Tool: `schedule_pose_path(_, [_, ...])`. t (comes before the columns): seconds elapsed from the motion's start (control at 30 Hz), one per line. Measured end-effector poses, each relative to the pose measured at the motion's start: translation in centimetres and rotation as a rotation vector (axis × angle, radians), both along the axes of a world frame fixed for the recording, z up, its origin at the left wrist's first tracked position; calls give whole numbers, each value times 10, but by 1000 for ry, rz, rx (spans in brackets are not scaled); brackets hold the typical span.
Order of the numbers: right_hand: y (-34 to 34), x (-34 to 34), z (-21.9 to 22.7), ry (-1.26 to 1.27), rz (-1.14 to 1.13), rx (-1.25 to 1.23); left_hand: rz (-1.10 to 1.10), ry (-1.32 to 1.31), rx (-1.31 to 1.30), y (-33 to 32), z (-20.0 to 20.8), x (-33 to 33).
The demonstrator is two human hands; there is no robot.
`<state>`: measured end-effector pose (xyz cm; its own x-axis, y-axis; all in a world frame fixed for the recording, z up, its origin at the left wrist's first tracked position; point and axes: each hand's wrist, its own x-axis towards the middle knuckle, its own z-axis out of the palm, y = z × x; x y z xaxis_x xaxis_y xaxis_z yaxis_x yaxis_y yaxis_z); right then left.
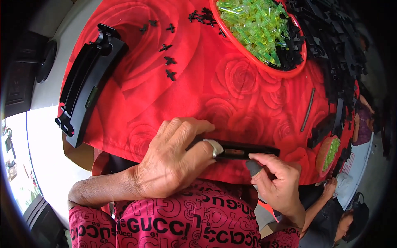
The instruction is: The person wraps protective bandages around their fingers, then takes black plastic frames and inserts green level vials into them by hand.
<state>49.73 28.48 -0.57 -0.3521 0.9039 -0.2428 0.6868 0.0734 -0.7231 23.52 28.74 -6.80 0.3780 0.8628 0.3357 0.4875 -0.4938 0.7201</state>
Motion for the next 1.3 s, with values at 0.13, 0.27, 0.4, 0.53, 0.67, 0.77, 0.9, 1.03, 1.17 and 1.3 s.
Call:
schedule_pose_path(0.13, [18, -4, 2, -91, 104, 168, -88, -18, -18, 1, -10, -2])
schedule_pose_path(0.27, [47, -17, 1, -218, 192, 239, -123, -55, -41, 3, -11, -3])
schedule_pose_path(0.4, [62, -16, -11, -151, 304, 65, -104, -72, -53, 1, -11, -2])
schedule_pose_path(0.53, [68, -21, -13, -126, 347, -47, -98, -57, -78, 0, -6, -3])
schedule_pose_path(0.67, [67, -28, -8, -162, 378, -31, -95, -60, -77, 1, -4, -2])
schedule_pose_path(0.77, [69, -29, -5, -185, 381, -19, -90, -37, -58, 0, -5, -2])
schedule_pose_path(0.9, [68, -12, -4, -228, 305, -73, -102, -23, -51, -3, -9, -3])
schedule_pose_path(1.03, [65, -11, -7, -199, 315, -42, -118, -15, -72, -2, -6, -5])
schedule_pose_path(1.17, [64, -14, -8, -188, 330, -6, -111, -17, -80, -4, -7, -3])
schedule_pose_path(1.3, [65, -19, -9, -177, 338, -5, -114, -33, -76, -4, -7, -2])
